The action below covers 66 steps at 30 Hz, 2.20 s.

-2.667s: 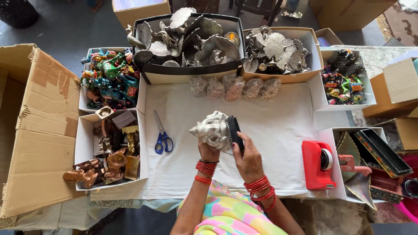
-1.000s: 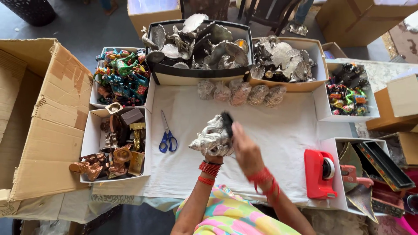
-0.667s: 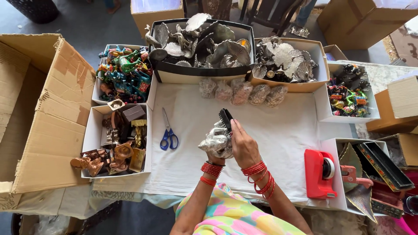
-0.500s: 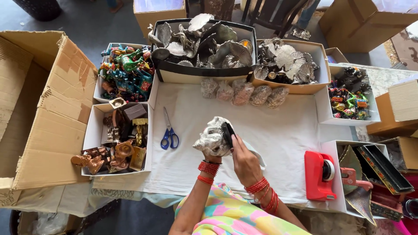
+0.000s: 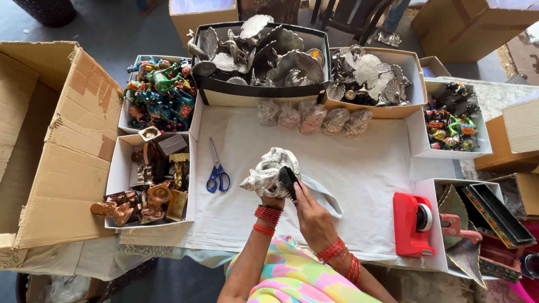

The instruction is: The person cleans a small silver figurine with a white cloth, then wraps it in bubble wrap and places it in a box. They then pick up a larger silver figurine and brush it with a small black brush.

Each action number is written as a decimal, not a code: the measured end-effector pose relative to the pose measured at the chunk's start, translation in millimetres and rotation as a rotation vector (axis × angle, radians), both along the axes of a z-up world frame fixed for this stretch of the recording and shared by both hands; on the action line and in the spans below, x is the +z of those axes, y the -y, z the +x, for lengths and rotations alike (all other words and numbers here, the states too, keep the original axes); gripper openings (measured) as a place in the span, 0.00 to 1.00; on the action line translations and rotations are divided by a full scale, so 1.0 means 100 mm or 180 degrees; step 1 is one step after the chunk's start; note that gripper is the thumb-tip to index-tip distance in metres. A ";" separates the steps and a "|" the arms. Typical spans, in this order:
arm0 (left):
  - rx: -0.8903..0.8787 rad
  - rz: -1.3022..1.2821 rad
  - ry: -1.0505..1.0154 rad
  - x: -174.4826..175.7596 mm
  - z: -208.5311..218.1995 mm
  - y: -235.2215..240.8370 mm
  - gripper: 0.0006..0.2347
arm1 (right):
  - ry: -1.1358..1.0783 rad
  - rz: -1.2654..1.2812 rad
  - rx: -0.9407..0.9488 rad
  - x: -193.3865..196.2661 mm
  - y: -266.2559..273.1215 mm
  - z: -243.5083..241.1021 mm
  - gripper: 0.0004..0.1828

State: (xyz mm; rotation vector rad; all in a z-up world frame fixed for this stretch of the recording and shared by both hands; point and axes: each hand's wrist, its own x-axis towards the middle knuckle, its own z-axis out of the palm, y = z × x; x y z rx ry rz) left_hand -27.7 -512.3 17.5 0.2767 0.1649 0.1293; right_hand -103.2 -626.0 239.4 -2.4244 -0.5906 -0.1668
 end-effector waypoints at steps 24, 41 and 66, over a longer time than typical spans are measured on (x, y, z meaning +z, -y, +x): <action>-0.0121 -0.0786 -0.0377 -0.10 -0.05 -0.13 0.29 | 0.0713 0.0203 0.0087 -0.17 -0.11 0.02 0.26; -0.0399 -0.0586 -0.0492 0.44 -0.02 -0.11 0.30 | 0.0593 0.0316 0.0003 -0.33 -0.02 0.11 0.28; -0.0855 -0.0461 -0.0675 0.20 -0.02 -0.21 0.26 | 0.0615 0.0208 0.0048 -0.18 0.00 -0.02 0.26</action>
